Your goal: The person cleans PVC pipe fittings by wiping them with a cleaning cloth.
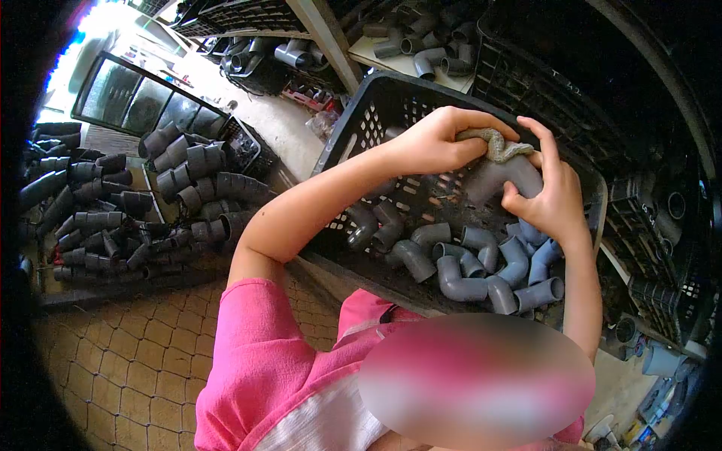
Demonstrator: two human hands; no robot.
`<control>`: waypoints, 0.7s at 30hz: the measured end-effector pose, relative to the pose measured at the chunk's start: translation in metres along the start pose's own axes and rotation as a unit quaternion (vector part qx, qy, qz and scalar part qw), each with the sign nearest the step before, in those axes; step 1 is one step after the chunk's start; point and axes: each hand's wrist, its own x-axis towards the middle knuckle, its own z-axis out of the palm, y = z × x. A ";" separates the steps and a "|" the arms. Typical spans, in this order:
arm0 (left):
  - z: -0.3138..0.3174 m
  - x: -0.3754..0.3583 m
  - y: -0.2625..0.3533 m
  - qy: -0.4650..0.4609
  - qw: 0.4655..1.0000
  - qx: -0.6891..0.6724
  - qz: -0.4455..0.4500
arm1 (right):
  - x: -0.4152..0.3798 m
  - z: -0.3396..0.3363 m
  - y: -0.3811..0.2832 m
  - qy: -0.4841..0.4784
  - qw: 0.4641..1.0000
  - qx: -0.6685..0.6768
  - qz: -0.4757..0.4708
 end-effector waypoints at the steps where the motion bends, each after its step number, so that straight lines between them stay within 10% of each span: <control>1: 0.002 0.000 -0.003 0.011 0.999 0.016 0.026 | 0.001 0.000 0.000 0.011 1.000 -0.018 0.001; 10: 0.020 -0.002 -0.002 0.082 0.942 0.262 0.195 | 0.009 0.010 0.022 0.059 0.991 -0.108 -0.052; 21: 0.001 0.001 -0.006 0.170 0.979 0.106 -0.037 | 0.003 0.007 0.003 0.074 0.992 0.018 -0.102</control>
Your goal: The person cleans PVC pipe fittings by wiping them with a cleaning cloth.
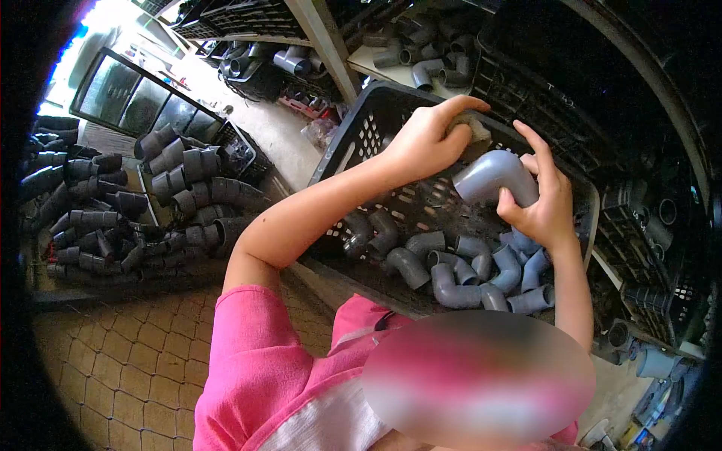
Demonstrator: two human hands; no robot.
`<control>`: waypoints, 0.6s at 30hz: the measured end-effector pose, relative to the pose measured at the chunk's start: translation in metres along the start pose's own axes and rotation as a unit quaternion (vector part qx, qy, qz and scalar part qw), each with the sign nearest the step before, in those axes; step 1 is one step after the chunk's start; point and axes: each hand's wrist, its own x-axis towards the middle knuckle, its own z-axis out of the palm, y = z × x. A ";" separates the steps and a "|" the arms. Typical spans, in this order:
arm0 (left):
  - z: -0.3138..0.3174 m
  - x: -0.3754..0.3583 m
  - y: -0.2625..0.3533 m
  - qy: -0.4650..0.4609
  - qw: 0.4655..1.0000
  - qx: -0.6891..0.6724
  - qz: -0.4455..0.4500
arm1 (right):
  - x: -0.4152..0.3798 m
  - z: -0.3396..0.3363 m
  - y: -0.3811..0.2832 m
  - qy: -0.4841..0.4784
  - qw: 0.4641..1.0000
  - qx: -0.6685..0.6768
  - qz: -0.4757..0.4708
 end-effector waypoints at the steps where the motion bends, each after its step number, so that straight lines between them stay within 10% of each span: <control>1: -0.004 0.002 -0.001 -0.025 0.999 -0.026 -0.005 | 0.000 0.001 0.000 0.014 1.000 -0.003 0.021; 10: -0.007 0.001 0.002 -0.172 0.978 -0.086 -0.082 | -0.002 0.011 0.014 0.039 0.980 0.172 0.093; 13: -0.021 0.006 0.005 -0.092 0.991 -0.089 -0.036 | 0.001 0.015 0.009 0.062 0.972 0.208 0.083; 18: -0.075 0.038 -0.005 0.121 0.991 0.037 -0.033 | 0.002 0.012 0.032 -0.177 0.965 0.073 0.178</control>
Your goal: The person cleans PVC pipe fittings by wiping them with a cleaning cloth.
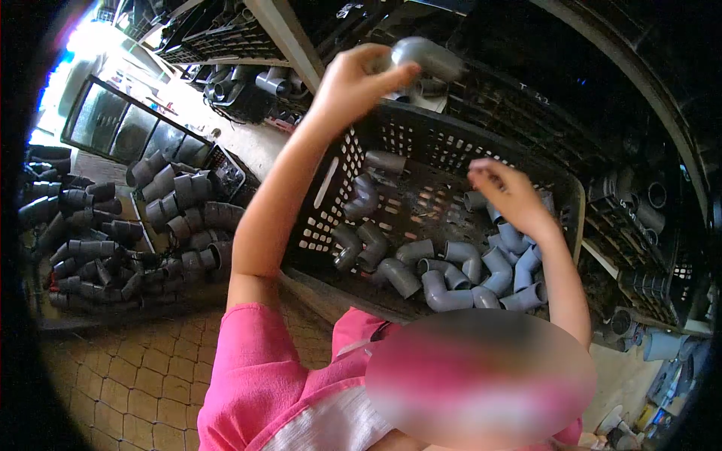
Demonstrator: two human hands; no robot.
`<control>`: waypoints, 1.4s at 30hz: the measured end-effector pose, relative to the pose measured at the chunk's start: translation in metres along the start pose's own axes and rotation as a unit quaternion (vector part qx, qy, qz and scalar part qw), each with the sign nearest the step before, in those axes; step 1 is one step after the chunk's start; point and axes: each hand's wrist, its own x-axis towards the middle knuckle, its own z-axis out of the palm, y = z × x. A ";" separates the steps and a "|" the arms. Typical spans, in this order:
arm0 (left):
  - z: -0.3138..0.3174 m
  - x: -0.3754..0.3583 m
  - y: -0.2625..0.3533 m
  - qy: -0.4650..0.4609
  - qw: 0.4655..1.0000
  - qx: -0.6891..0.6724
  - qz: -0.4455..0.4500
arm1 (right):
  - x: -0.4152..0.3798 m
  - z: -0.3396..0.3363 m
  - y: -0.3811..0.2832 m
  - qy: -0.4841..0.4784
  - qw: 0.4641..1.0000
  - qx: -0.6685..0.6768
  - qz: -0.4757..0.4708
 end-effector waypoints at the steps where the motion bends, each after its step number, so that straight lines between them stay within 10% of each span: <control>1: -0.006 0.015 -0.007 0.027 0.989 0.144 0.012 | 0.002 0.004 0.009 -0.070 0.996 -0.048 0.016; 6: 0.013 0.073 -0.042 -0.129 0.880 0.439 -0.127 | 0.008 0.038 0.059 -0.211 0.956 -0.205 -0.014; 11: 0.082 0.119 -0.166 -0.138 0.941 0.286 -0.116 | 0.022 0.035 0.067 -0.296 0.918 -0.261 0.047; 28: 0.081 0.126 -0.151 -0.220 0.895 0.378 -0.087 | 0.014 0.071 0.071 -0.409 0.854 -0.321 0.008; 36: 0.047 0.105 -0.078 -0.084 0.883 0.458 0.055 | 0.013 0.049 0.022 -0.314 0.878 -0.362 -0.005; 42: 0.038 0.016 0.020 -0.038 0.926 0.278 0.253 | 0.015 0.021 0.040 -0.010 0.990 0.060 -0.124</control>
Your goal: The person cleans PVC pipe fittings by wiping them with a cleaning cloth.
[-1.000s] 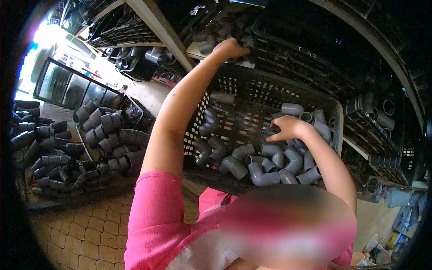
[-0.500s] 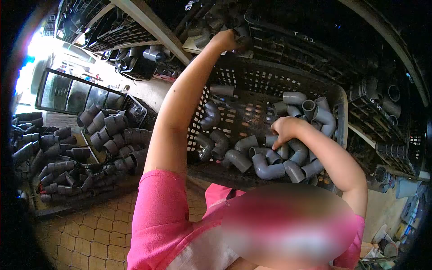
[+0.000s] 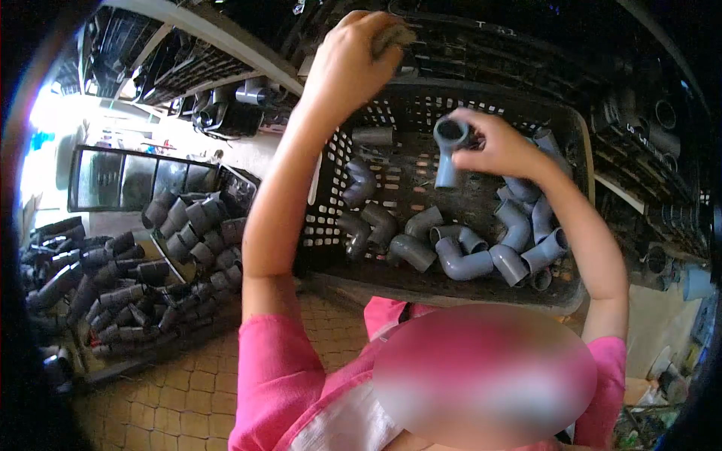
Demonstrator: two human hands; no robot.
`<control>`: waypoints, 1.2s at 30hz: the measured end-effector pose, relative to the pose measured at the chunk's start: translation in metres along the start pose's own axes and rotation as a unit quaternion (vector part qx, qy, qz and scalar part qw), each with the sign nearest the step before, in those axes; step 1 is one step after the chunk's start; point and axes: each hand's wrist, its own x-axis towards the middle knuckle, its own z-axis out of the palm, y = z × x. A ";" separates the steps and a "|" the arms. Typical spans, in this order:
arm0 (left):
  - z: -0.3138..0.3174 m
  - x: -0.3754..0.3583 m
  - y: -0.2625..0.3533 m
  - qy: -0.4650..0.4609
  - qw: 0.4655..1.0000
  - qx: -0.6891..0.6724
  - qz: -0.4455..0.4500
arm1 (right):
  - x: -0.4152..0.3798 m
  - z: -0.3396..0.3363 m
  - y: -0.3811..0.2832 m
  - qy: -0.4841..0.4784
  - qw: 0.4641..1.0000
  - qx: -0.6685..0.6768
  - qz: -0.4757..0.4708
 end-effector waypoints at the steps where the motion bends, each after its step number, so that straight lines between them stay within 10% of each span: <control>1: -0.001 -0.003 0.011 0.028 0.999 -0.023 0.039 | -0.001 -0.002 -0.007 0.033 0.987 0.136 0.082; 4: -0.002 -0.010 0.045 0.064 0.990 -0.090 0.086 | 0.001 -0.017 -0.028 0.104 0.886 0.430 0.142; 10: 0.037 -0.030 0.054 0.071 0.971 -0.044 0.222 | -0.005 -0.044 -0.029 0.058 0.795 0.600 0.073; 17: 0.047 -0.038 0.065 0.058 0.937 -0.010 0.344 | 0.002 -0.029 -0.014 0.208 0.912 0.327 0.133; 36: 0.051 -0.042 0.057 0.055 0.963 0.027 0.262 | 0.004 -0.018 -0.044 0.208 0.892 0.369 0.162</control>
